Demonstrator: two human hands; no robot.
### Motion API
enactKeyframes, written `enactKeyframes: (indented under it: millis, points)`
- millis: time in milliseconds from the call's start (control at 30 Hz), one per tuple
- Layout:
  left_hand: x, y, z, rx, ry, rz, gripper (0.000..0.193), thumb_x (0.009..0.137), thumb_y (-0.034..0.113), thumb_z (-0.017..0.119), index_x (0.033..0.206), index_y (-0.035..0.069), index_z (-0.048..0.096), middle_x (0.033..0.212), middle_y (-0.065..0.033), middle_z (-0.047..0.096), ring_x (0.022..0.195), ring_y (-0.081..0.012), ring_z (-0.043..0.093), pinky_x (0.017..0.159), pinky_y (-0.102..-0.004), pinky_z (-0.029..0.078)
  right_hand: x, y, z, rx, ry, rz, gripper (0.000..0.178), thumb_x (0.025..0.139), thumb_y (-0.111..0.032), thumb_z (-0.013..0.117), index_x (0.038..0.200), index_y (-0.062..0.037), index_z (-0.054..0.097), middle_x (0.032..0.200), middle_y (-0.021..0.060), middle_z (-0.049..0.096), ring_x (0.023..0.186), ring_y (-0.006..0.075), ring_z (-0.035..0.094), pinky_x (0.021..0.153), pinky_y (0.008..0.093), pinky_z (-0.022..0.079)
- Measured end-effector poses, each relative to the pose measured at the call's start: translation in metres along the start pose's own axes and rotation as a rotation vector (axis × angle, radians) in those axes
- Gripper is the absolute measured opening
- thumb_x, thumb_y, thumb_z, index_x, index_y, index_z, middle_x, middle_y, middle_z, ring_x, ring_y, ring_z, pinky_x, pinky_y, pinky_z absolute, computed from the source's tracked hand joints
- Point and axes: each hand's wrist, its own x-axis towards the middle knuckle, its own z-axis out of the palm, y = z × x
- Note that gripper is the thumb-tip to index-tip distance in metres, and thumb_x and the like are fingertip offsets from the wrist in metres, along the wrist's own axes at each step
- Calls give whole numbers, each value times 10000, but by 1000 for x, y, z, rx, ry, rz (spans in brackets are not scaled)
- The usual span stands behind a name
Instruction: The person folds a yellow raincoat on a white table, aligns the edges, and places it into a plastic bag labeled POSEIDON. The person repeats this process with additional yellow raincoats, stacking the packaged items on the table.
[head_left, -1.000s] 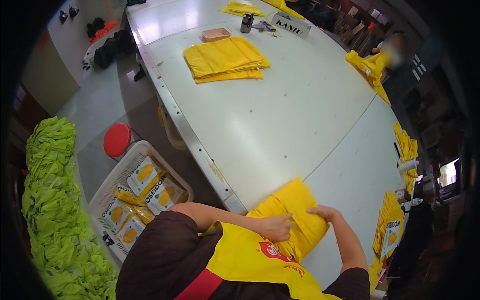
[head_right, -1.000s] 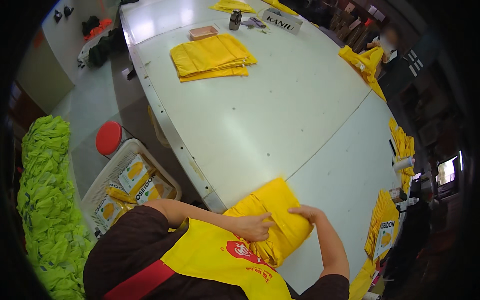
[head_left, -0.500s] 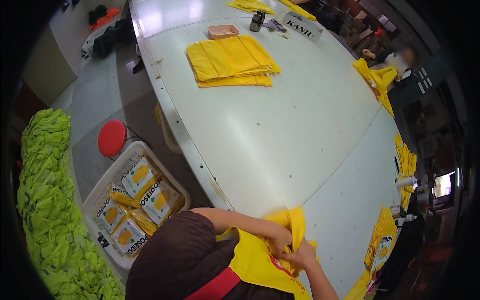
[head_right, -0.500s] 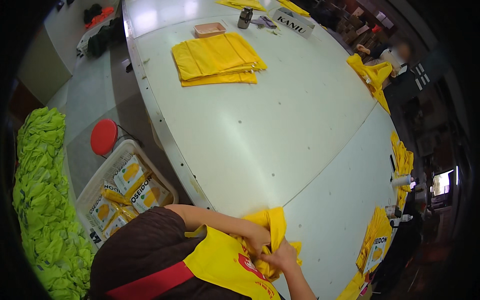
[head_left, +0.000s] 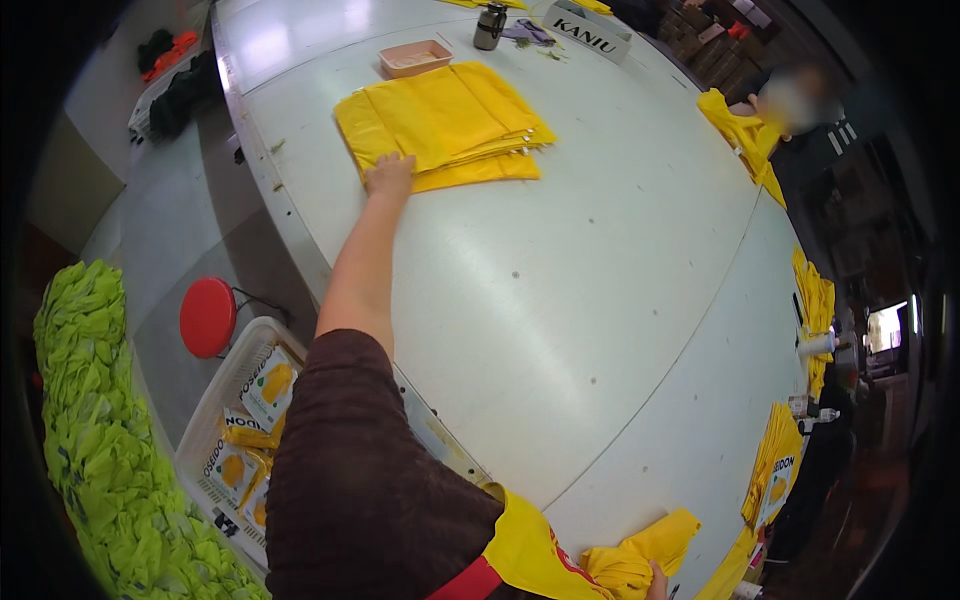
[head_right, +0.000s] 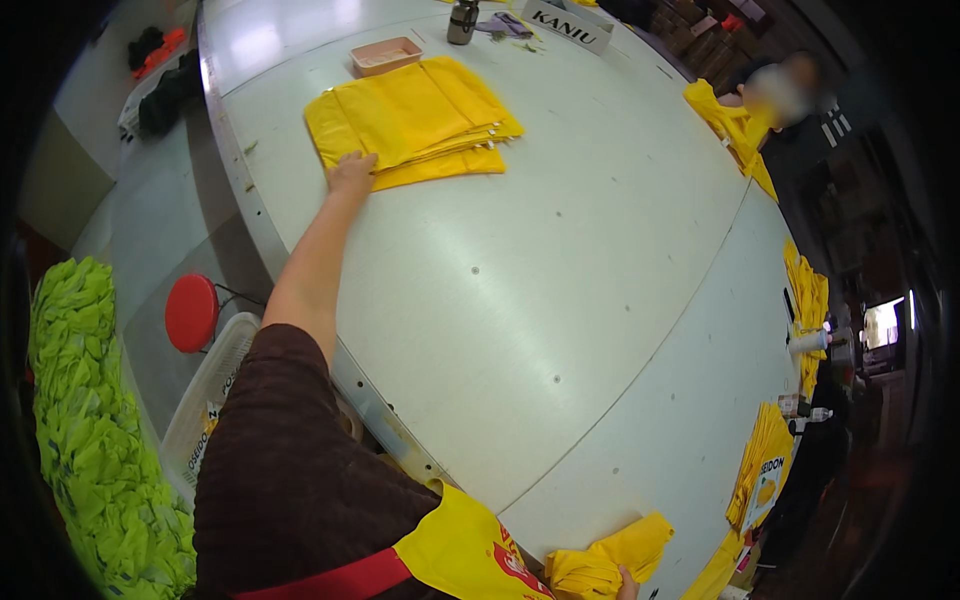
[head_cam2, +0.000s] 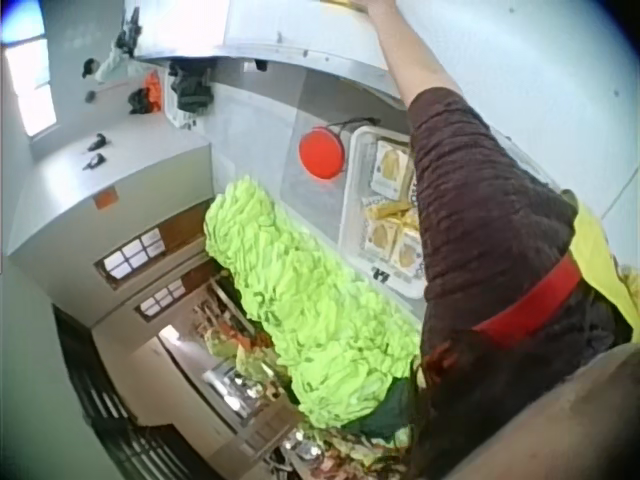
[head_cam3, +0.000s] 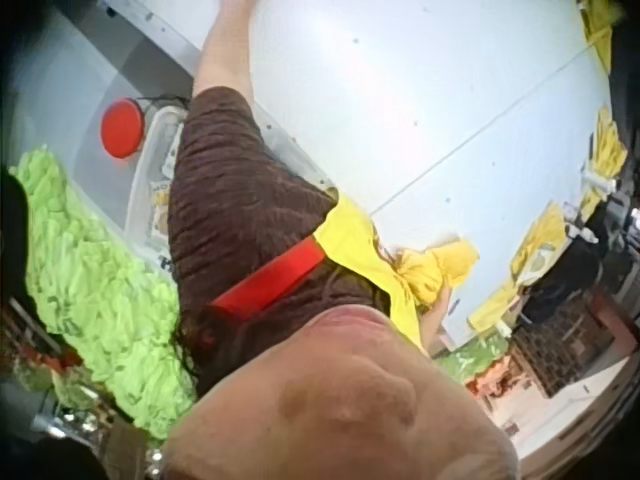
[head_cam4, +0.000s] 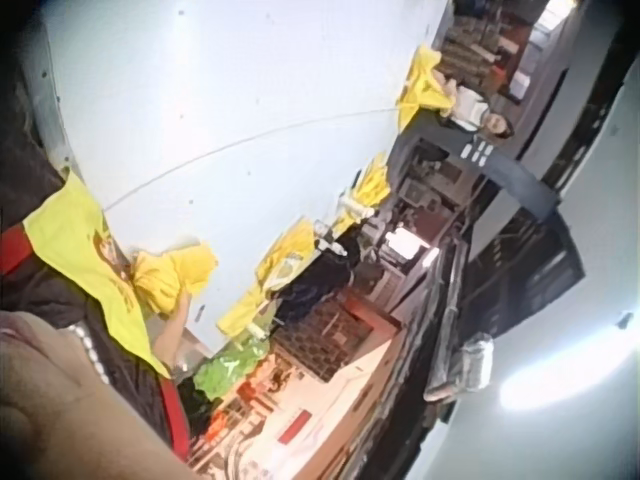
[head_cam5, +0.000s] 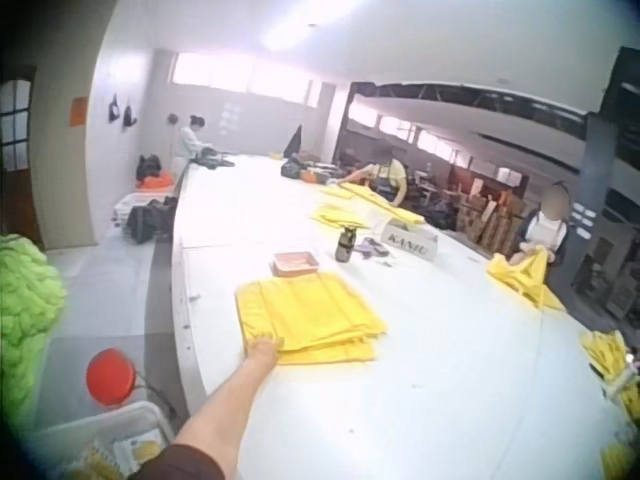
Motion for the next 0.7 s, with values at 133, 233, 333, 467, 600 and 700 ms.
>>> enactKeyframes:
  millis: [133,233,333,467,600,700]
  points:
    - [33,-29,-3,-239,-264,63,264,814,274,567,1012,116,644,986,-117,634,959,-267,592,811,-381,465,-30,-27,26,94,51,15,545,783,-250,596,1256,-47,418,1161,124,537,1051,267,531,886,385,441]
    - [50,-32,-19,-396,-245,55,300,811,320,571,972,81,652,916,-156,642,916,-299,603,800,-390,468,-52,-40,39,145,89,-10,537,820,-278,567,1281,-60,398,1183,128,521,1065,271,519,896,399,436]
    - [71,-31,-56,-306,-32,101,325,814,346,557,931,58,652,898,-183,639,895,-320,605,784,-412,474,-69,-52,43,180,89,-82,529,858,-305,538,1305,-73,378,1206,132,505,1078,275,508,905,412,432]
    - [66,-16,-156,-121,142,165,326,821,317,517,849,13,633,813,-191,633,793,-343,615,732,-401,480,-91,-77,45,187,95,-150,508,904,-349,489,1322,-86,372,1219,138,497,1089,273,497,907,418,432]
    - [55,60,-245,-24,245,264,308,796,290,532,835,2,632,763,-187,632,763,-312,633,698,-384,495,-49,-4,-16,369,95,-14,499,851,-270,529,1282,-49,408,1175,132,527,1051,260,523,878,382,445]
    - [8,128,-303,-188,-33,296,315,788,286,544,827,-16,626,727,-164,622,688,-262,622,651,-347,494,31,89,-80,549,1,80,514,789,-175,589,1250,-13,429,1140,125,549,1016,252,549,856,353,454]
